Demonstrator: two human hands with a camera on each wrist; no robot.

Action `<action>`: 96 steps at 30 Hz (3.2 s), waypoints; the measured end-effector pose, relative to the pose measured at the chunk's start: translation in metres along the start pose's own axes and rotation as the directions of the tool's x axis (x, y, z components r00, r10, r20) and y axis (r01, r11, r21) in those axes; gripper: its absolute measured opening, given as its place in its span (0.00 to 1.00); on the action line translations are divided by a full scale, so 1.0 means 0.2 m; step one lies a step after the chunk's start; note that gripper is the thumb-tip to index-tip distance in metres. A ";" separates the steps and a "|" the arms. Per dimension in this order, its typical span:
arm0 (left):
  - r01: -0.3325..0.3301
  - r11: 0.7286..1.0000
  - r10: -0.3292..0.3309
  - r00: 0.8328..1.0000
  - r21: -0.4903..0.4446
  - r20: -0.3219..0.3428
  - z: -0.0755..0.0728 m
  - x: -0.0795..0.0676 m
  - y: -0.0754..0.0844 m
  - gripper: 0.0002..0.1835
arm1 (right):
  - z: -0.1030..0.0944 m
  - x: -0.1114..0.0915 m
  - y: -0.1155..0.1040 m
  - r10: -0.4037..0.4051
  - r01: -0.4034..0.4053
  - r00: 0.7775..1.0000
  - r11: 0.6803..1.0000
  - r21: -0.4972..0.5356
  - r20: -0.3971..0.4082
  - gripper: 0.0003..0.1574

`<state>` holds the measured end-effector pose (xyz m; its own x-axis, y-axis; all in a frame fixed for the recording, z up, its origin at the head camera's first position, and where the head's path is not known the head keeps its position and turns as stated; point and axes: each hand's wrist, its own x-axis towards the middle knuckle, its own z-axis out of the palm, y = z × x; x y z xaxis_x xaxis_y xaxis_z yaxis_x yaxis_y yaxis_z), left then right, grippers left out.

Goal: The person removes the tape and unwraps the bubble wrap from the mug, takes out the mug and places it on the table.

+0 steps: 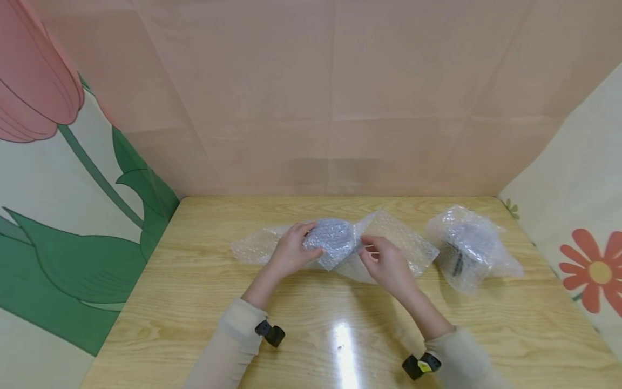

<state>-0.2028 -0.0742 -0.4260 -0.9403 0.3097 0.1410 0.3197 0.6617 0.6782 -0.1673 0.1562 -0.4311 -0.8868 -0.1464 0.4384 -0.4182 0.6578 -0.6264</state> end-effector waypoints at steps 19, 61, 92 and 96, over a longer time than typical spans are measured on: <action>-0.212 0.974 0.221 0.966 0.082 -0.133 0.02 -0.02 -0.02 0.28 | 0.09 -0.02 0.02 0.037 -0.041 0.998 0.995 0.096 0.041 0.23; -0.349 0.879 0.397 0.913 0.326 -0.093 0.00 -0.03 0.03 0.22 | 0.22 -0.05 0.00 0.141 -0.130 0.989 0.971 0.202 -0.038 0.33; -0.185 0.913 0.238 0.966 0.364 -0.105 -0.18 0.12 0.12 0.17 | 0.23 -0.04 0.00 0.143 -0.124 0.987 0.965 0.230 -0.069 0.33; -0.176 0.907 0.232 0.967 0.383 -0.106 -0.19 0.15 0.11 0.17 | 0.23 -0.05 0.00 0.146 -0.127 0.987 0.964 0.233 -0.067 0.32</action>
<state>-0.2280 -0.0761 -0.3784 -0.8472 0.3807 0.3704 0.5000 0.8071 0.3140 -0.1687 0.1236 -0.4654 -0.9232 0.0012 0.3843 -0.3365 0.4807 -0.8098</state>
